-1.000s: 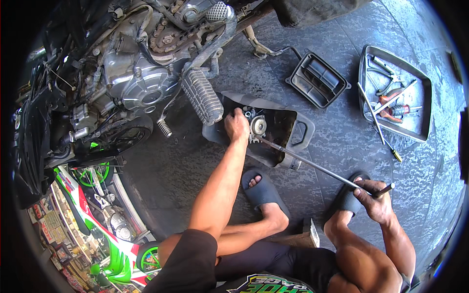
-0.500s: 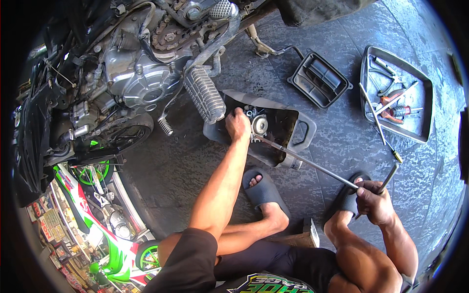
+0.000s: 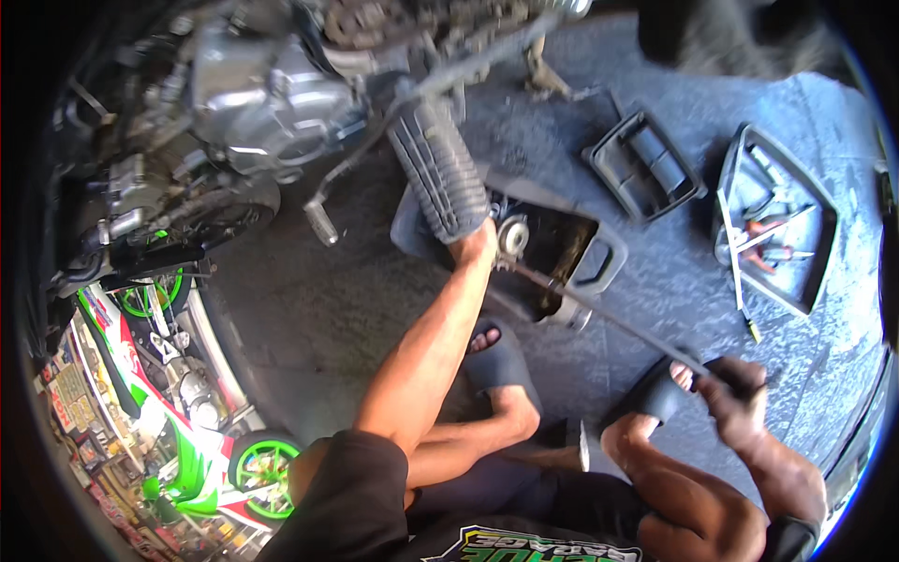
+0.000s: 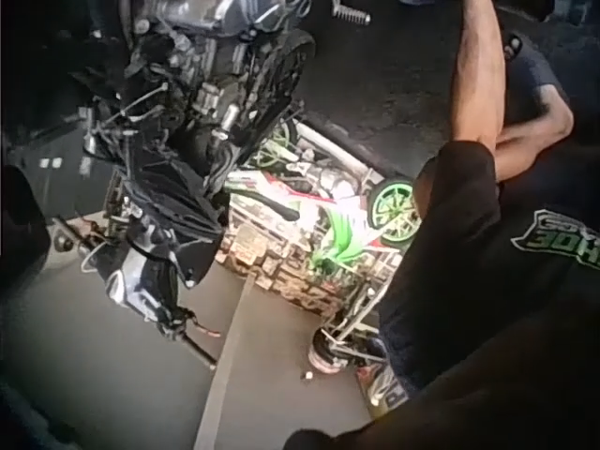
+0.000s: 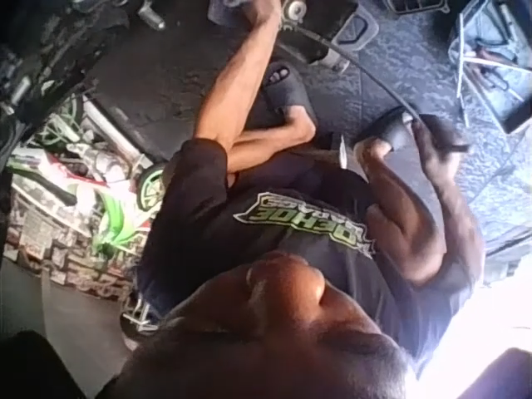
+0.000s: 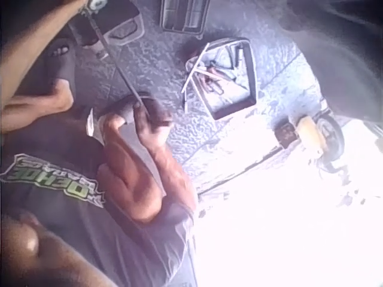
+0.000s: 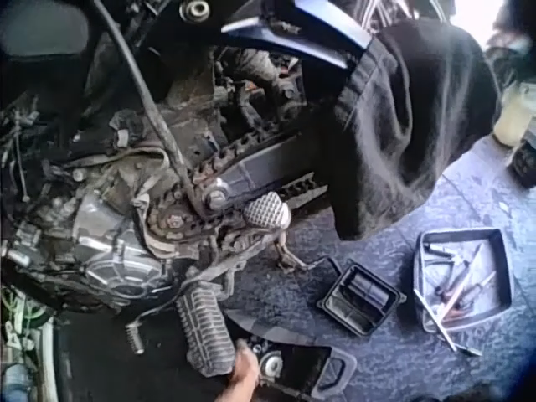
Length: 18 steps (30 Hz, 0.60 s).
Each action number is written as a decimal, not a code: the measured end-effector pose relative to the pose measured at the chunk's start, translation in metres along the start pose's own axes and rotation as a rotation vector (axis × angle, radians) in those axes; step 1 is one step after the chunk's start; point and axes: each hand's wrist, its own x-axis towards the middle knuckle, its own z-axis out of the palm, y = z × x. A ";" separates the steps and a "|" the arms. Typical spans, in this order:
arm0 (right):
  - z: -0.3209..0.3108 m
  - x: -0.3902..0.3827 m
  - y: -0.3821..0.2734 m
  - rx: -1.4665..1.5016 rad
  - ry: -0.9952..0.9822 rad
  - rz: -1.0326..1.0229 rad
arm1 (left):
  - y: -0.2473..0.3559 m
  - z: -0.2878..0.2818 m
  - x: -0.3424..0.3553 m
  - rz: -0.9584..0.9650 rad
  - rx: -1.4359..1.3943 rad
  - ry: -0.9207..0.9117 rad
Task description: Disassembling and inspecting a motorcycle carburetor and adjacent engine components.
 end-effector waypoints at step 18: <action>-0.008 -0.004 0.011 -0.700 -0.020 -0.566 | 0.014 -0.074 0.002 1.091 0.341 -0.358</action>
